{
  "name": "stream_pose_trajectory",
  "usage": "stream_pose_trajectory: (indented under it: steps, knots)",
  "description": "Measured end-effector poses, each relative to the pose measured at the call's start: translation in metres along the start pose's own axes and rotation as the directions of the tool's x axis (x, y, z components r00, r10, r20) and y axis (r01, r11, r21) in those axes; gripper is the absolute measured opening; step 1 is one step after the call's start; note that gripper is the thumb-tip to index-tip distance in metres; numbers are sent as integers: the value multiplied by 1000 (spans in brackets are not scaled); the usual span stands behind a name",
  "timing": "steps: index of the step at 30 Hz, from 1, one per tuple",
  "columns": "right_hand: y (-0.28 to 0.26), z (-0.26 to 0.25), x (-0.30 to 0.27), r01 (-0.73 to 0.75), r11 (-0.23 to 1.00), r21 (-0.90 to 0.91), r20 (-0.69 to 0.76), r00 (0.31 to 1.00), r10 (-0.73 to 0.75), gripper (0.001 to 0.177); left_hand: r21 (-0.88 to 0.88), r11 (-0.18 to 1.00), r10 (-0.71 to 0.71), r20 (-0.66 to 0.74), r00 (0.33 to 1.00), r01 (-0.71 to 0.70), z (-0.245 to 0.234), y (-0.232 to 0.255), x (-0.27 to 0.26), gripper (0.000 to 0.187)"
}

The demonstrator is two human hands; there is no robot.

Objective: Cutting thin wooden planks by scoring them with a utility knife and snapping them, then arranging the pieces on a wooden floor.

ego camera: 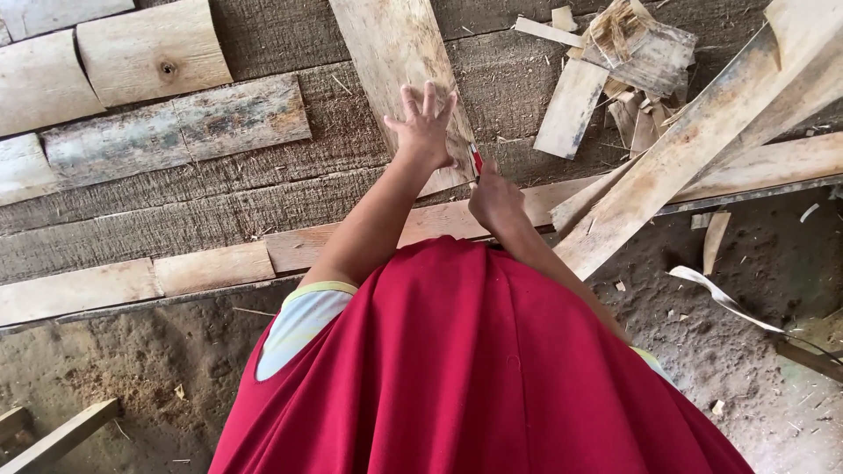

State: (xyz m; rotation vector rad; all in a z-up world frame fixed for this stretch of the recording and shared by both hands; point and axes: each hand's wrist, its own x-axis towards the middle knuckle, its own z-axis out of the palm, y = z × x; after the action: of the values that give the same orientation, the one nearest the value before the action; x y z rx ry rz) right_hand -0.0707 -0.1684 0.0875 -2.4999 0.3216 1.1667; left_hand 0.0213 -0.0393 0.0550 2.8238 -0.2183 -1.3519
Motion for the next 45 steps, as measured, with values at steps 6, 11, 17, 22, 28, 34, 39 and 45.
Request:
stream_pose_trajectory:
  steps: [6,11,17,22,28,34,39,45]
  knots:
    - [26,24,14,19,999,-47,-21,1000,-19,57,-45,999,0,4,1000,0,-3,2,-3,112]
    - [31,27,5,8,1000,-28,-13,1000,-8,32,-30,1000,10,-7,1000,-10,-4,0,-8,110]
    - [46,33,-6,-1,999,-44,30,1000,3,43,-79,997,15,-20,1000,-17,-4,2,-11,108]
    - [51,23,-22,-27,999,-33,89,996,30,44,-17,999,35,-35,999,-36,6,-3,-2,119]
    - [68,15,20,67,993,-100,-61,995,-73,28,3,995,101,-164,981,-102,26,-14,4,118]
    - [28,22,98,361,869,338,-426,882,-201,36,47,993,116,-212,970,-109,29,-19,-6,112]
    - [10,40,138,409,858,311,-599,785,-157,44,39,985,166,-454,875,-167,54,-25,10,114]
    - [-12,28,169,431,835,342,-688,720,-90,44,10,980,176,-493,852,-197,66,-32,12,110]
